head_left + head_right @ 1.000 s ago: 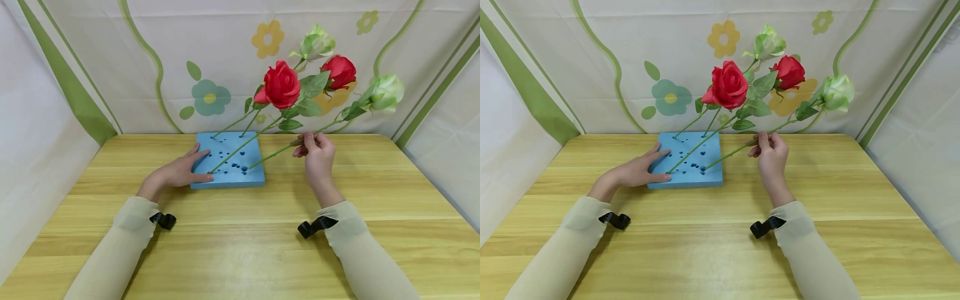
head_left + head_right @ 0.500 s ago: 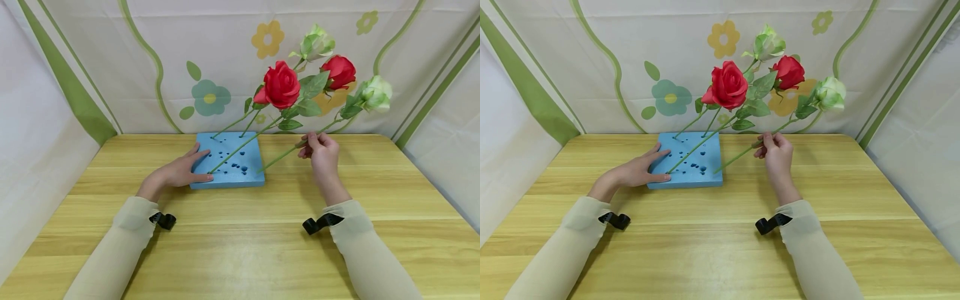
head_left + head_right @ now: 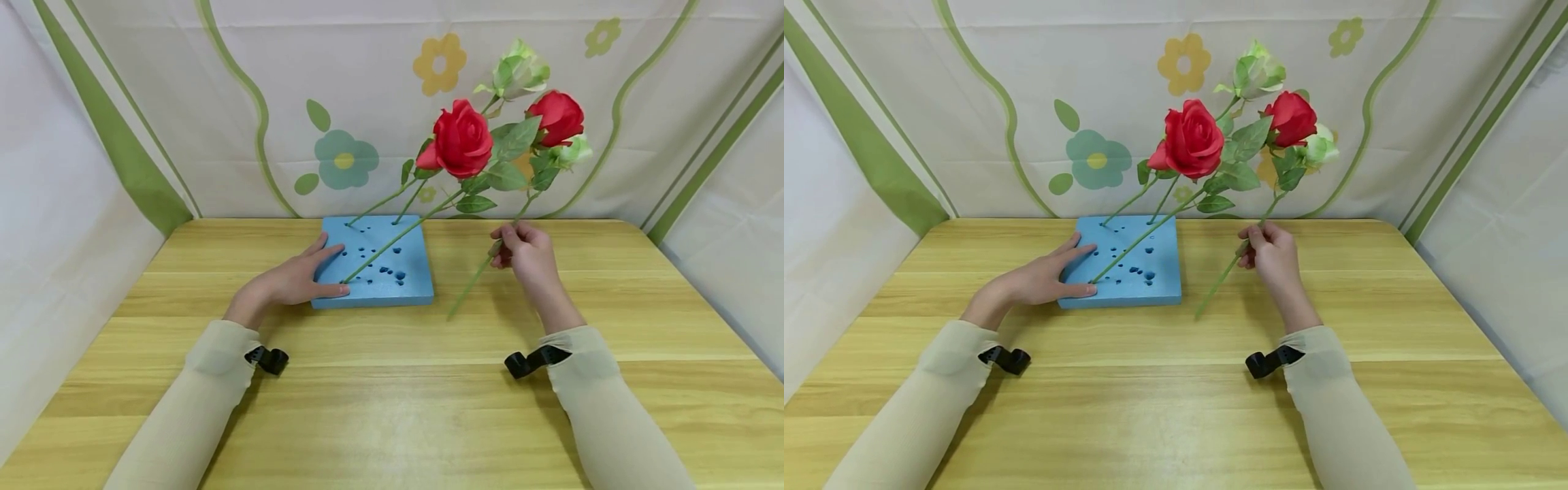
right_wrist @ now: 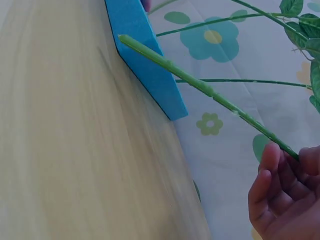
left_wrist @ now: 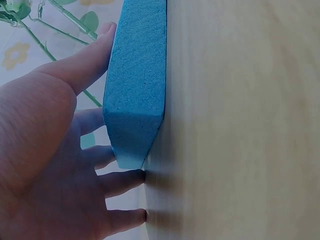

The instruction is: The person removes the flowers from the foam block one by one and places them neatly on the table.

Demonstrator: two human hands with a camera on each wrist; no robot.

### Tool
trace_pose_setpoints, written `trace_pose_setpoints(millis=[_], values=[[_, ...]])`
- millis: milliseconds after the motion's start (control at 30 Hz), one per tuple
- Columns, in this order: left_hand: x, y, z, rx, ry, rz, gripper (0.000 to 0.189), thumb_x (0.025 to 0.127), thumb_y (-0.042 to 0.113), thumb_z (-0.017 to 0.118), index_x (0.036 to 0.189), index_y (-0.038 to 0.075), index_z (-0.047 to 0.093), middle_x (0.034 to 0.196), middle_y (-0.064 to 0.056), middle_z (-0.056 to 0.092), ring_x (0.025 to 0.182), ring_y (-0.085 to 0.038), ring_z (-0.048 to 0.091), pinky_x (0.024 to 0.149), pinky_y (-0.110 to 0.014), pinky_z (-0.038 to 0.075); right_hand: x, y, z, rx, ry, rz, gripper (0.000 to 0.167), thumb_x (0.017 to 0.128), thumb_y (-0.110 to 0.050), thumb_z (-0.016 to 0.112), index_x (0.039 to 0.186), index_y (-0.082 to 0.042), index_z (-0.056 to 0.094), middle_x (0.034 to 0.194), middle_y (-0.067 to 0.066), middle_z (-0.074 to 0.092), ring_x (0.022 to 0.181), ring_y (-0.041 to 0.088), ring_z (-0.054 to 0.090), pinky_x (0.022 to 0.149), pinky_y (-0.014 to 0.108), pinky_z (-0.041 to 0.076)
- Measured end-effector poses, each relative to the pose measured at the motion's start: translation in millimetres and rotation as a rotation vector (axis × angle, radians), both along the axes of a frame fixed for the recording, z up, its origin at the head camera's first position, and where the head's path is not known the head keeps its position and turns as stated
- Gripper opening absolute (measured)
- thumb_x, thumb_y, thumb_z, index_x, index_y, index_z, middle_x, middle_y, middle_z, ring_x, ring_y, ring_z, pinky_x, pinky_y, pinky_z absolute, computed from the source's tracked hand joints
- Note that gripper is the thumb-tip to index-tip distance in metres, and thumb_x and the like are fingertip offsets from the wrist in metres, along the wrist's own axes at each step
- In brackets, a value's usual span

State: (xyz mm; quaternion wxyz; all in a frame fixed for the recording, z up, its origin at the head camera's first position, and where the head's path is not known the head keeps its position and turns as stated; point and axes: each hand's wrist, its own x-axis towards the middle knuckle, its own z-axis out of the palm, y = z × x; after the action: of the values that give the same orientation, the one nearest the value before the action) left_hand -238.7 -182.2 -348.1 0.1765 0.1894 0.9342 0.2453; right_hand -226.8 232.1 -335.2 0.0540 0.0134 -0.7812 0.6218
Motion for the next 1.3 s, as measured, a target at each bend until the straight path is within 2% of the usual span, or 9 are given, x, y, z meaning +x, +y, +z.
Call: trace_pose_setpoints(millis=[233,767,1300], values=[[0.9,0.9,-0.2,0.005,0.005,-0.006,0.099,0.098,0.061,0.069,0.173,0.023,0.017,0.18,-0.012,-0.013,0.167,-0.045,0.002,0.131,-0.067,0.017,-0.8,9,-0.8,0.041,-0.045,-0.009,0.037,0.116,-0.029,0.042,0.117,0.001,0.064,0.08,-0.005,0.064,0.064,0.008,0.063,0.068,0.023,0.06],[1.9,2.4,1.3,0.003,0.006,-0.011,0.098,0.098,0.06,0.069,0.172,0.024,0.017,0.18,-0.012,-0.012,0.166,-0.047,0.003,0.13,-0.068,0.017,-5.6,28,-5.9,0.167,-0.085,-0.016,0.041,0.116,-0.035,0.039,0.123,-0.005,0.066,0.077,-0.005,0.056,0.063,0.011,0.053,0.065,0.025,0.051],[0.9,1.2,-0.1,0.005,0.008,-0.012,0.097,0.099,0.06,0.068,0.172,0.023,0.017,0.18,-0.011,-0.013,0.166,-0.046,0.003,0.13,-0.068,0.017,-8.4,38,-10.6,0.299,-0.11,0.056,0.046,0.116,-0.03,0.038,0.131,0.005,0.065,0.071,-0.004,0.053,0.057,0.012,0.048,0.059,0.032,0.048]])
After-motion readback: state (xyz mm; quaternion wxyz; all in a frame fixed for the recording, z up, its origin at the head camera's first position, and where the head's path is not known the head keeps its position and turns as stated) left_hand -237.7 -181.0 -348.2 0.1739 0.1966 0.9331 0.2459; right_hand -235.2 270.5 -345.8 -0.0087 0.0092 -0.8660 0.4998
